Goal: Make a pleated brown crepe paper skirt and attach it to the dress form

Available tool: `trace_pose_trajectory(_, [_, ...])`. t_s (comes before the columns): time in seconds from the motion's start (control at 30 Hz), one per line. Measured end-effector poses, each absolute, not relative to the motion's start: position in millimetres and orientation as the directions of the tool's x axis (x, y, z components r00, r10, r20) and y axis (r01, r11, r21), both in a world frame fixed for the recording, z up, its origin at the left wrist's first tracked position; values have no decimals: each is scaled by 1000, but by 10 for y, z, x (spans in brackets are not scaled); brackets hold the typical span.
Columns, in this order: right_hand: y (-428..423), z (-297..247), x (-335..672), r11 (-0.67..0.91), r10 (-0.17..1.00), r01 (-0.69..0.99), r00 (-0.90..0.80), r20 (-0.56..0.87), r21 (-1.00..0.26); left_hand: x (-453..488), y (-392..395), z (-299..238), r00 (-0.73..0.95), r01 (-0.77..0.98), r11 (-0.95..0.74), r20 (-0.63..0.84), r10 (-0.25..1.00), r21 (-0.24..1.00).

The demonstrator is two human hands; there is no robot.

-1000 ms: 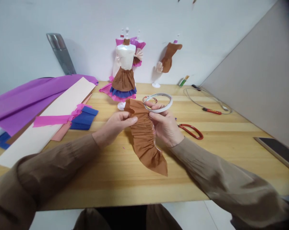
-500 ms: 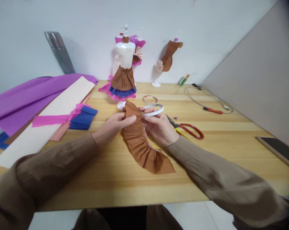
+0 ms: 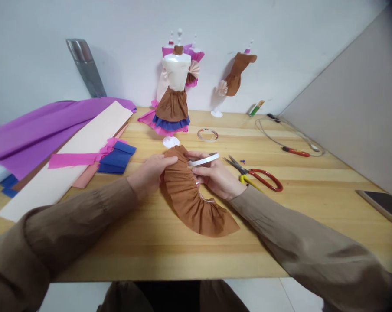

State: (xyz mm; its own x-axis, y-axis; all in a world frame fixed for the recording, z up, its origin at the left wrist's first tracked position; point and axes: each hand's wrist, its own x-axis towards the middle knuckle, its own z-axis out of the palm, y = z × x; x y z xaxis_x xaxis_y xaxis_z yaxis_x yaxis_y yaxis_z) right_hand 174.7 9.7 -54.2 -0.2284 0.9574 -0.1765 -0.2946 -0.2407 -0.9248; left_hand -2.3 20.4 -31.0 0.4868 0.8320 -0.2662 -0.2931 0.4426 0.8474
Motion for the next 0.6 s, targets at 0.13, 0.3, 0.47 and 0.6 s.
trace_pose_trajectory(0.13, [66, -553, 1746, -194, 975, -401, -180, -131, -895, -44, 183, -300, 518, -283, 461, -271, 811, 841])
trace_pose_trajectory(0.3, [78, -555, 1770, -204, 975, -575, -190, -113, -793, -54, 152, -276, 494, -253, 477, -311, 812, 842])
trace_pose_trajectory(0.47, [112, -579, 1806, -248, 969, -639, -158, -191, -729, -53, 174, -306, 397, -299, 441, -310, 864, 846])
trace_pose_trajectory(0.6, [75, -520, 1819, -304, 950, -523, -107, -292, -797, -62, 206, -336, 341, -280, 421, -320, 884, 863])
